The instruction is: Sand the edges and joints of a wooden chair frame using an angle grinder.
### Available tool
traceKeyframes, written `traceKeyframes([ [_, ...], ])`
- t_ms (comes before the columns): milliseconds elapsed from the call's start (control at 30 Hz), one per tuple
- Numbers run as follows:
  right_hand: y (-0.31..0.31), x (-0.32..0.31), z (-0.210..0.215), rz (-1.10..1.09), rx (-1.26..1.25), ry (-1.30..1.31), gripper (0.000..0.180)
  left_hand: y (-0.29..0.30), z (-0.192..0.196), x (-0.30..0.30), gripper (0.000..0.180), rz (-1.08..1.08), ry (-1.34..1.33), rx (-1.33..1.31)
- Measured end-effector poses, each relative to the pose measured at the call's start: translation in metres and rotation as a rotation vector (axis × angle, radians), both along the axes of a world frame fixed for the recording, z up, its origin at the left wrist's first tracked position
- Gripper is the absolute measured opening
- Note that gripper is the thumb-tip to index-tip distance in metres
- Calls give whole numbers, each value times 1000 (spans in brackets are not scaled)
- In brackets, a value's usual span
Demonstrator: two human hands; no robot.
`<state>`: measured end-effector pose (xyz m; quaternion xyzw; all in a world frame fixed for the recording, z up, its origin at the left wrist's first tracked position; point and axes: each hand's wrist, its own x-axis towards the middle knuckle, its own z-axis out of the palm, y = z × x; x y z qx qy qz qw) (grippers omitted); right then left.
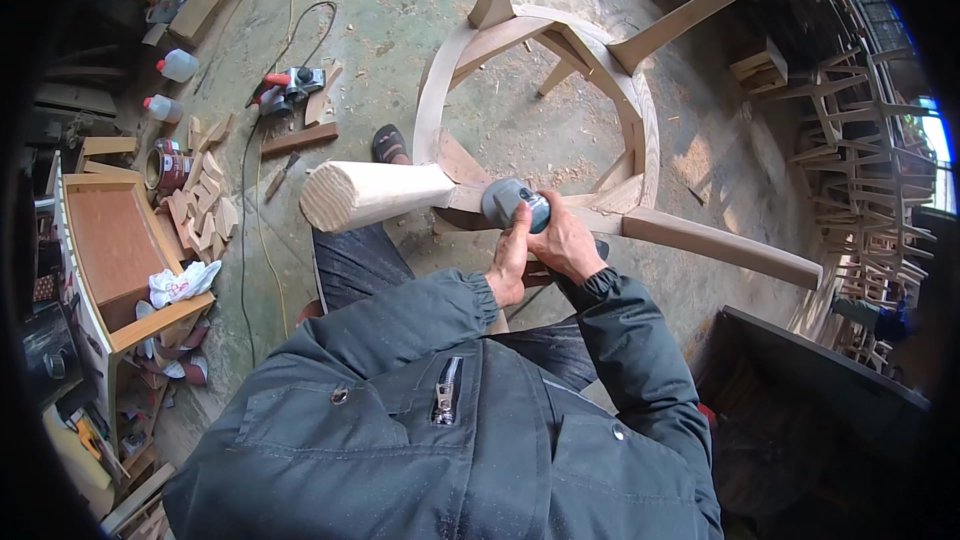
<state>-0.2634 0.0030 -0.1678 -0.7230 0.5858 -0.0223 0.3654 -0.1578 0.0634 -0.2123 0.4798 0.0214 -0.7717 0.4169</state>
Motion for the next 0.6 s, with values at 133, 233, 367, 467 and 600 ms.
traceKeyframes([
  [133,13,-1,15,-77,28,71,83,6,-3,-3,96,-72,37,-5],
  [233,10,7,8,-98,21,-3,84,2,-1,5,93,-49,-4,-26],
  [367,15,2,5,-119,45,4,83,8,7,2,93,-62,-13,20],
  [467,32,-20,2,-196,26,-4,83,12,1,-13,91,-183,-59,34],
  [600,15,-7,-18,-235,-75,-156,85,-10,-13,-4,82,-58,-122,-70],
])
